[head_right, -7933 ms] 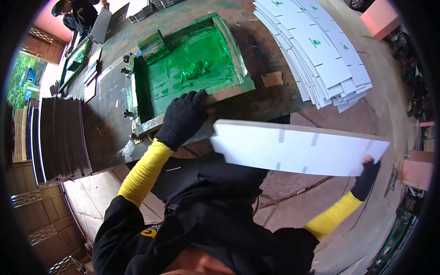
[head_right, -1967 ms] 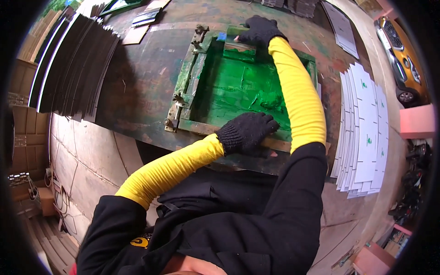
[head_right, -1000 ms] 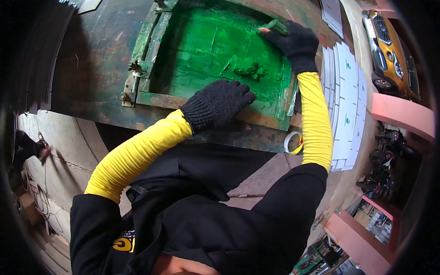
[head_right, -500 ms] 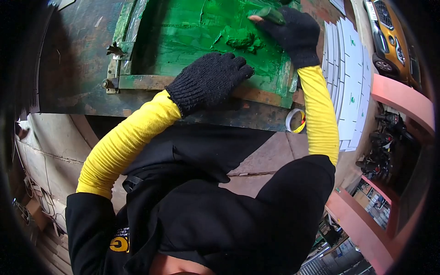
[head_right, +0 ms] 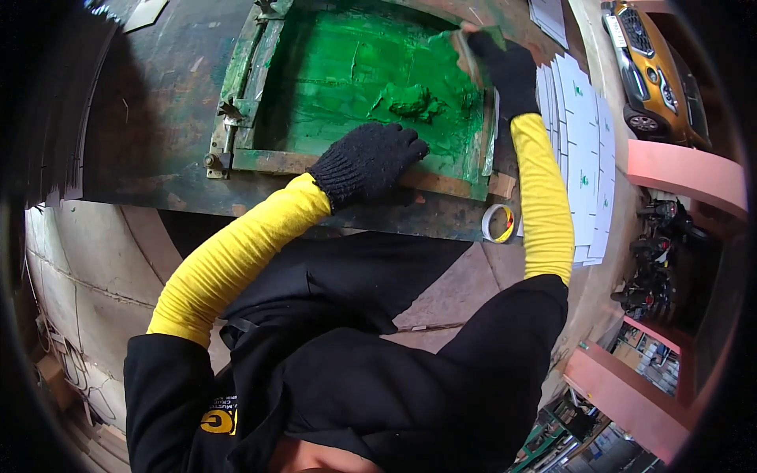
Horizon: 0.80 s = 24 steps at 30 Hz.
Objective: Perform manual silk screen printing on stacks of paper sheets.
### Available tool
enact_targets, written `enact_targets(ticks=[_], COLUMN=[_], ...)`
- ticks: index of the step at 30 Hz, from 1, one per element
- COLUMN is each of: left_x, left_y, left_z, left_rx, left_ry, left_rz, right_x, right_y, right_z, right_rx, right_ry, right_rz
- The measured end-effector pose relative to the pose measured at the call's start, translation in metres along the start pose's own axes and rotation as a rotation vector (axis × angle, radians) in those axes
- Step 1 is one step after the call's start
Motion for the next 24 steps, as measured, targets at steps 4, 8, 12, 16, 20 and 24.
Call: enact_targets(ticks=[4, 8, 12, 16, 20, 24], left_x=[-0.003, 0.0, 0.0, 0.0, 0.0, -0.001], left_y=[0.001, 0.0, 0.001, 0.0, -0.002, -0.006], left_z=[0.004, 0.006, 0.004, 0.005, 0.001, -0.001], left_rx=[0.019, 0.001, 0.011, 0.025, 0.075, 0.085], left_ry=[-0.053, -0.039, -0.047, 0.026, -0.037, -0.066], left_rz=[0.019, 0.013, 0.013, 0.018, 0.033, 0.034], right_x=[-0.043, -0.012, -0.03, -0.04, -0.03, -0.015], right_y=[0.007, -0.181, -0.223, -0.247, -0.257, -0.264], right_z=[-0.005, -0.052, -0.072, -0.1, -0.122, -0.112], right_rx=[-0.079, 0.382, 0.168, 0.233, 0.256, 0.128], right_ry=[0.126, 0.28, 0.132, 0.131, 0.093, 0.185], right_rz=[0.023, 0.717, 0.396, 0.531, 0.663, 0.758])
Point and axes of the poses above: each hand's wrist, its own x-axis away from the middle knuckle, its own z-axis out of the back of the hand, y = z × x, the point moved 10 cm from there along -x, towards the middle knuckle, and after that the axes turned 6 degrees about -x, right-handed, at the moved point
